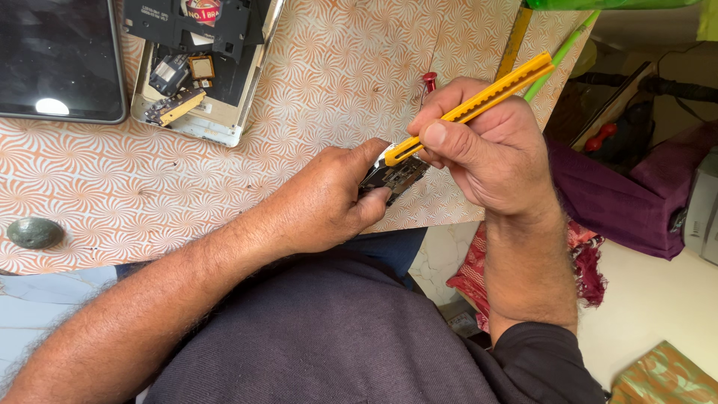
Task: The person uses a yellow plastic pry tool to carefully separate and lift internal components and adhesive layers inside a disassembled white smartphone chassis. The person repeatedly rotates the device and works along the edges and center to loosen parts without visible removal of the main board.
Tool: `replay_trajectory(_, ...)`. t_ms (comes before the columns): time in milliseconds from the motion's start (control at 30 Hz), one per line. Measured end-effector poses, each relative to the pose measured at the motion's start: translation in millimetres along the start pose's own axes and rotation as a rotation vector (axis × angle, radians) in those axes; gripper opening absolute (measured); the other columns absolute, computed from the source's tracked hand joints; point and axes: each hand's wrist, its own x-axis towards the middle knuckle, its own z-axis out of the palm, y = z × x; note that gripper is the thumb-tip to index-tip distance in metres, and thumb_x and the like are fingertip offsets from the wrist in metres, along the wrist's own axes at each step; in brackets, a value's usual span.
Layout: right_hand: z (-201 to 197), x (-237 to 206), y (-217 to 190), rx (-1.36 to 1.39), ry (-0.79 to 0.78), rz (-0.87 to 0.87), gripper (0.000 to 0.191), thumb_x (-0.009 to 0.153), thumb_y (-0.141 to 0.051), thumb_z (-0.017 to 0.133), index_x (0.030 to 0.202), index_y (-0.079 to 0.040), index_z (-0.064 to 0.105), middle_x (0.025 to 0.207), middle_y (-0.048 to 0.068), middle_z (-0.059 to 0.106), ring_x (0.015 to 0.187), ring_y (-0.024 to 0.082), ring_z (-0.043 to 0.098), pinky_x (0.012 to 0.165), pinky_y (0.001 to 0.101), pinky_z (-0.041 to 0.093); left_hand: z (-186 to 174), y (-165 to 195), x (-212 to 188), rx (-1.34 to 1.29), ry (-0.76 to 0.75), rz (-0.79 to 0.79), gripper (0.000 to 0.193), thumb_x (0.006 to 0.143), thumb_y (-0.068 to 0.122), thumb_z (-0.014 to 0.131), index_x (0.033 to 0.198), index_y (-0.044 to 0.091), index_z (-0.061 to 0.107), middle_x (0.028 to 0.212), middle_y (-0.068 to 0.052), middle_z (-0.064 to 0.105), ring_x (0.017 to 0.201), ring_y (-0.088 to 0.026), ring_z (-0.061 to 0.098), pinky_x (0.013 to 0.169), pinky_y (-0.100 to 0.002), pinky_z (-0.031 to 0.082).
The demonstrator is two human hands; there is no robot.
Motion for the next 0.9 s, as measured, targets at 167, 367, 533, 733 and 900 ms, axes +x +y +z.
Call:
replay_trajectory(167, 2.3, 1.1, -0.5, 0.015, 0.001, -0.001, 0.018, 0.109, -0.011, 0.069, 0.108, 0.006, 0.066, 0.082, 0.007, 0.063, 0.071, 0.011, 0.056, 0.067, 0.0236, 0.046, 0.5, -0.6, -0.3, 0.006, -0.002, 0.006, 0.033, 0.088, 0.014, 0.069, 0.116, 0.001, 0.058, 0.076, -0.019, 0.068, 0.074, -0.038, 0.072, 0.064, -0.045, 0.055)
replay_trajectory(367, 3.9, 1.8, -0.8, 0.037, 0.026, 0.019, 0.017, 0.108, -0.009, 0.069, 0.108, 0.007, 0.066, 0.083, 0.008, 0.063, 0.072, 0.012, 0.057, 0.068, 0.0243, 0.047, -0.2, -0.7, -0.8, -0.009, -0.007, -0.002, 0.032, 0.087, 0.014, 0.069, 0.115, 0.001, 0.058, 0.075, -0.019, 0.068, 0.072, -0.037, 0.072, 0.064, -0.044, 0.055)
replay_trajectory(533, 4.9, 2.5, 0.1, 0.062, 0.054, 0.043, 0.015, 0.106, -0.008, 0.069, 0.112, 0.006, 0.066, 0.082, 0.007, 0.062, 0.071, 0.012, 0.056, 0.066, 0.0240, 0.046, -0.3, 0.1, -0.3, 0.005, -0.006, -0.011, 0.032, 0.087, 0.014, 0.070, 0.114, 0.001, 0.058, 0.075, -0.019, 0.068, 0.072, -0.037, 0.072, 0.063, -0.044, 0.055)
replay_trajectory(733, 5.0, 2.8, -0.2, 0.073, 0.061, 0.053, 0.015, 0.106, -0.008, 0.069, 0.111, 0.006, 0.066, 0.082, 0.007, 0.062, 0.070, 0.012, 0.056, 0.066, 0.0240, 0.046, -0.3, 0.2, -0.6, -0.006, -0.005, -0.004, 0.032, 0.087, 0.014, 0.070, 0.114, 0.001, 0.058, 0.075, -0.019, 0.068, 0.071, -0.036, 0.072, 0.063, -0.044, 0.055)
replay_trajectory(900, 5.6, 3.6, -0.8, 0.093, 0.069, 0.061, 0.015, 0.105, -0.008, 0.069, 0.111, 0.006, 0.066, 0.083, 0.008, 0.062, 0.071, 0.013, 0.056, 0.067, 0.0246, 0.046, -0.1, -1.5, -0.3, 0.006, -0.007, -0.004, 0.031, 0.088, 0.014, 0.070, 0.112, 0.001, 0.058, 0.075, -0.018, 0.068, 0.071, -0.036, 0.071, 0.063, -0.044, 0.055)
